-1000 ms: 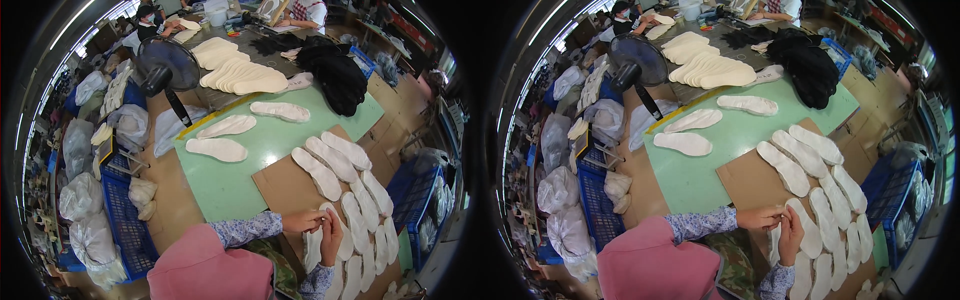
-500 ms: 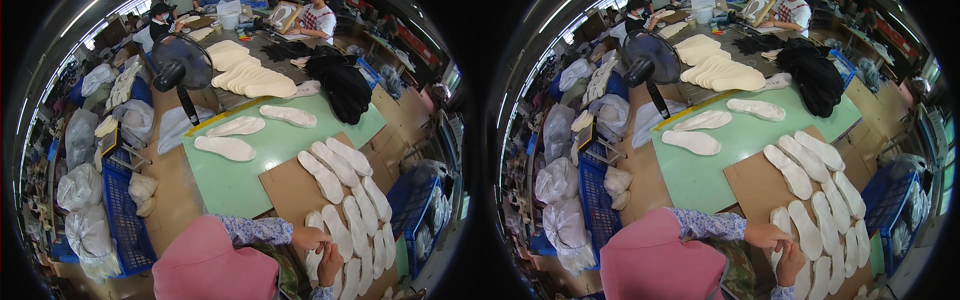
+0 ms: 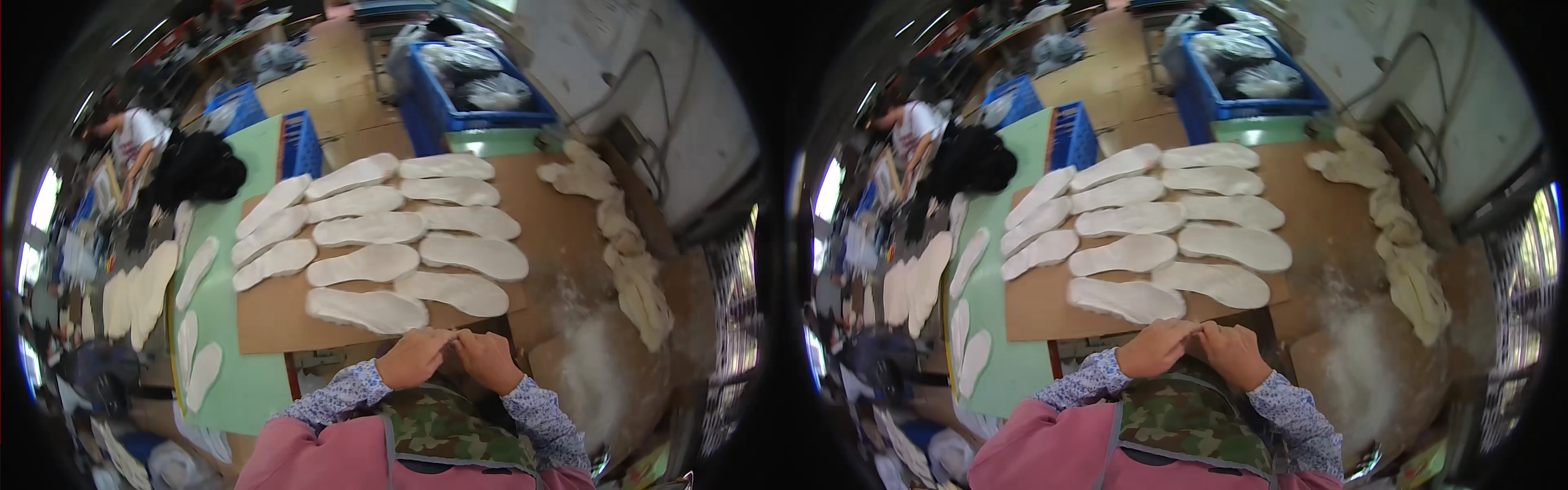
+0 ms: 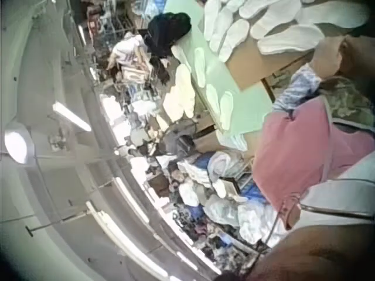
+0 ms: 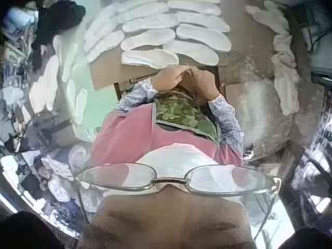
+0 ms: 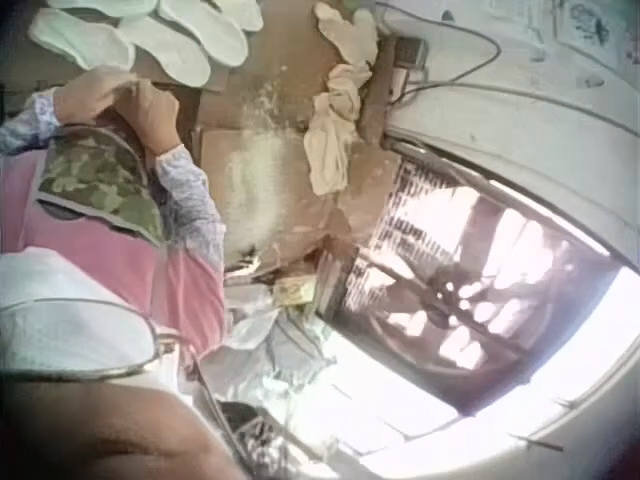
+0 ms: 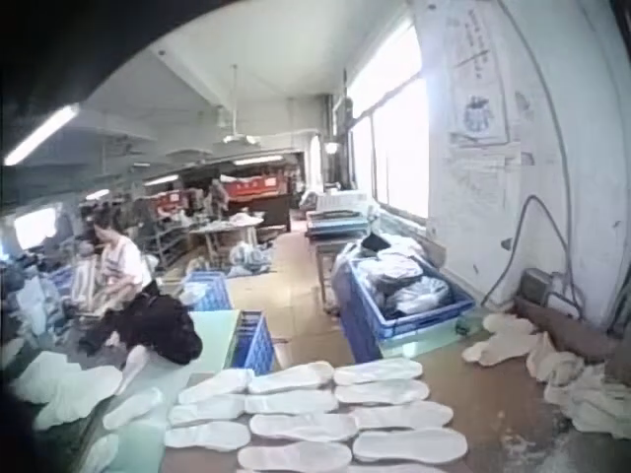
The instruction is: Arranging, spraying adhesive, and pairing shoe insole components.
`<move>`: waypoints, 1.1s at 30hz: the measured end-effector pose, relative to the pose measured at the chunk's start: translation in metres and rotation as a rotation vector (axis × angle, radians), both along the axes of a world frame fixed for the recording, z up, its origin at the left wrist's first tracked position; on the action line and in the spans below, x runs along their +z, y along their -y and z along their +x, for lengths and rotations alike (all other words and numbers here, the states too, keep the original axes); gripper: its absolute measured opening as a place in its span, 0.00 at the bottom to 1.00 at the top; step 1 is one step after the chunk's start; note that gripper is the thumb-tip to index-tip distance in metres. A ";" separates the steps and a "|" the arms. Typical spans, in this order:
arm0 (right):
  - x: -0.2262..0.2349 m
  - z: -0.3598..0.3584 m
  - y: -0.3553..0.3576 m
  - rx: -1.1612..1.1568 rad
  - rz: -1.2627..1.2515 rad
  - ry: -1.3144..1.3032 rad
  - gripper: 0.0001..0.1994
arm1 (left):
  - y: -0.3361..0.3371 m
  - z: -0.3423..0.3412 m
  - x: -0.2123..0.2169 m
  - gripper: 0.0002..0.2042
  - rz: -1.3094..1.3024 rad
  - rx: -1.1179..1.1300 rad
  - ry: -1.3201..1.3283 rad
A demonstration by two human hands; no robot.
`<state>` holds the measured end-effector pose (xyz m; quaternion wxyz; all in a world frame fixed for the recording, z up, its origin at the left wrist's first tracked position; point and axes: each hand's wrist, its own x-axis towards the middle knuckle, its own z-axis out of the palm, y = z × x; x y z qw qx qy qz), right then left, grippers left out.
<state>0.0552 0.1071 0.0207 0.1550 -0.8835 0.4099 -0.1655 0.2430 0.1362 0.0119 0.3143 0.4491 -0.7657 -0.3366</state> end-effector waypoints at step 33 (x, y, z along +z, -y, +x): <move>-0.078 -0.277 0.048 -1.390 0.567 0.433 0.04 | 0.716 -0.378 -0.154 0.11 -0.326 0.184 1.135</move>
